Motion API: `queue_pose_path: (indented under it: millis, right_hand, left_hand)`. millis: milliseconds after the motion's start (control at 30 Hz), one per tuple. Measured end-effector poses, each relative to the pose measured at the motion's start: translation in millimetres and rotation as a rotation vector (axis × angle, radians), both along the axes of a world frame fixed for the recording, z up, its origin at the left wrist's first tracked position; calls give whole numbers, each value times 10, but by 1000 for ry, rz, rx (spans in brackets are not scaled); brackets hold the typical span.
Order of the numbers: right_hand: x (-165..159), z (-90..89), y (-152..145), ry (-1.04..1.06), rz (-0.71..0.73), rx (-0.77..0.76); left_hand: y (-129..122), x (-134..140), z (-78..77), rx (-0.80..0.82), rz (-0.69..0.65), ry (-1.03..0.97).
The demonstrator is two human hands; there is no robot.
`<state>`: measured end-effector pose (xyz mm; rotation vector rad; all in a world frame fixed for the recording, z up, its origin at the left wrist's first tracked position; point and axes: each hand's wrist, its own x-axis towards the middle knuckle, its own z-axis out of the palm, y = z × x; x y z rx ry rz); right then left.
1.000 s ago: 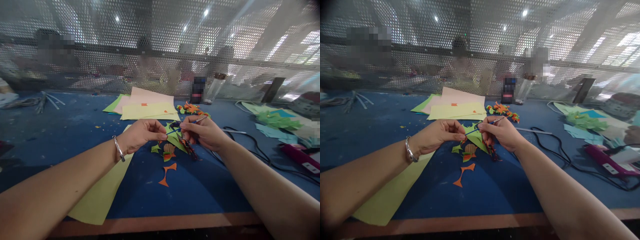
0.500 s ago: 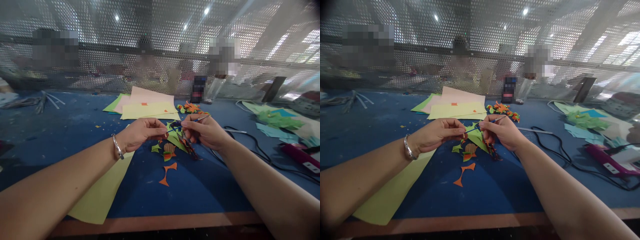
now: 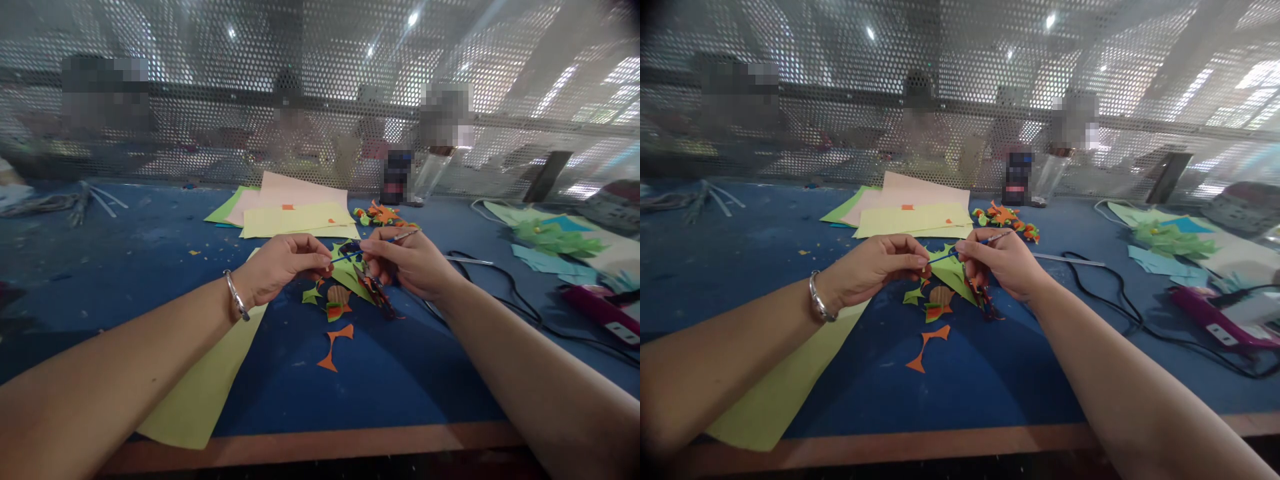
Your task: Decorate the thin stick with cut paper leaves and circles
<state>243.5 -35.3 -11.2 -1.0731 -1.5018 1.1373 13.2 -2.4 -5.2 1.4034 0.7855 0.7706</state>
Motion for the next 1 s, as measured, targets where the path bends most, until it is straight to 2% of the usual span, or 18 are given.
queue_pose_path:
  millis: [233,533,767,1000]
  right_hand:
    - [13,23,12,35,-50,-6]
    - [72,108,26,122,-260,17]
    - [51,127,5,95,-267,1]
    - [42,119,-5,83,-241,29]
  left_hand:
    - [20,-23,7,27,-16,11]
    - [75,-46,-27,-10,12,-7]
    - [57,-27,-24,1,61,-26]
    - [40,-24,-23,27,55,-40]
